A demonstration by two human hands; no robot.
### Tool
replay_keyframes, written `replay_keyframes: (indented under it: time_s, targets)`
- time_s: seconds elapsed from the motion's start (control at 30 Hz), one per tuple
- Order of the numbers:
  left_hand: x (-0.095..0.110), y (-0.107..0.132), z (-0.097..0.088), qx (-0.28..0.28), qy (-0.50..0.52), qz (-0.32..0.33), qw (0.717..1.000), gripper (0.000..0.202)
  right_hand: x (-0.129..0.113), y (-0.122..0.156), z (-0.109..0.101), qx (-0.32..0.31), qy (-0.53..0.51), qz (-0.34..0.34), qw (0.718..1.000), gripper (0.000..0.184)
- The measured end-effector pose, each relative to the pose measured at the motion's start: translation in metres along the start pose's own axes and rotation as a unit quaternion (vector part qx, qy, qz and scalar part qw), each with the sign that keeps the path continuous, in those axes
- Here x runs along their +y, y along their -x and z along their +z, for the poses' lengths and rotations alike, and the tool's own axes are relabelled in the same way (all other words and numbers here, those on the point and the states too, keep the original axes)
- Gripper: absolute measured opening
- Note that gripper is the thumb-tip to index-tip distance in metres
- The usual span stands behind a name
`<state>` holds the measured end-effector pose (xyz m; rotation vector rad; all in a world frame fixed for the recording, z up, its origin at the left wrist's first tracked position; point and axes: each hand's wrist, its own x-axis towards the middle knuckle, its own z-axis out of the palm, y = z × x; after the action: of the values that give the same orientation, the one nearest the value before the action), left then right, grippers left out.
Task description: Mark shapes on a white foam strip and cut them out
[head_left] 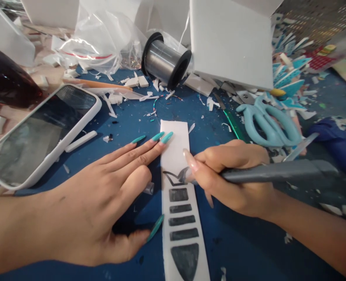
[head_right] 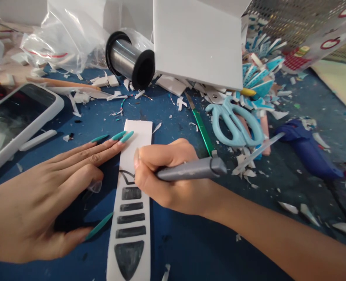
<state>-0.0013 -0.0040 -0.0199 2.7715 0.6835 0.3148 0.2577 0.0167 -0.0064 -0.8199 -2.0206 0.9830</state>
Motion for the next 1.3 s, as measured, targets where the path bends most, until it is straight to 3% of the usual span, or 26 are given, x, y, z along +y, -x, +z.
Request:
replay_keyframes:
  time_s: [0.2,0.3,0.47,0.57,0.77,1.3]
  targets:
    - [0.0000,0.0003,-0.0003,0.009,-0.021,0.003,1.000,0.035,0.0012,0.0011,-0.0002,0.095,0.054,0.017,0.994,0.048]
    - [0.0017,-0.0030,0.0000,0.017,-0.028,0.002,0.999,0.030,0.0024,0.0001,-0.0006,0.087,0.051,0.011,0.995,0.047]
    - [0.0041,-0.0078,0.0000,0.045,-0.025,0.005,0.999,0.025,0.0039,-0.0017,-0.0001,0.001,-0.023,-0.019,1.000,0.044]
    - [0.0042,-0.0084,-0.0011,0.042,-0.030,0.008,0.999,0.024,0.0031,0.0001,0.0002,0.025,-0.024,-0.005,0.999,0.046]
    - [0.0020,-0.0074,-0.0012,0.041,-0.041,0.009,0.998,0.023,0.0007,0.0055,-0.0026,0.132,0.065,0.031,0.989,0.047]
    - [0.0021,-0.0038,-0.0008,0.044,-0.052,0.010,0.998,0.026,0.0017,0.0045,-0.0005,0.119,0.088,0.009,0.989,0.048]
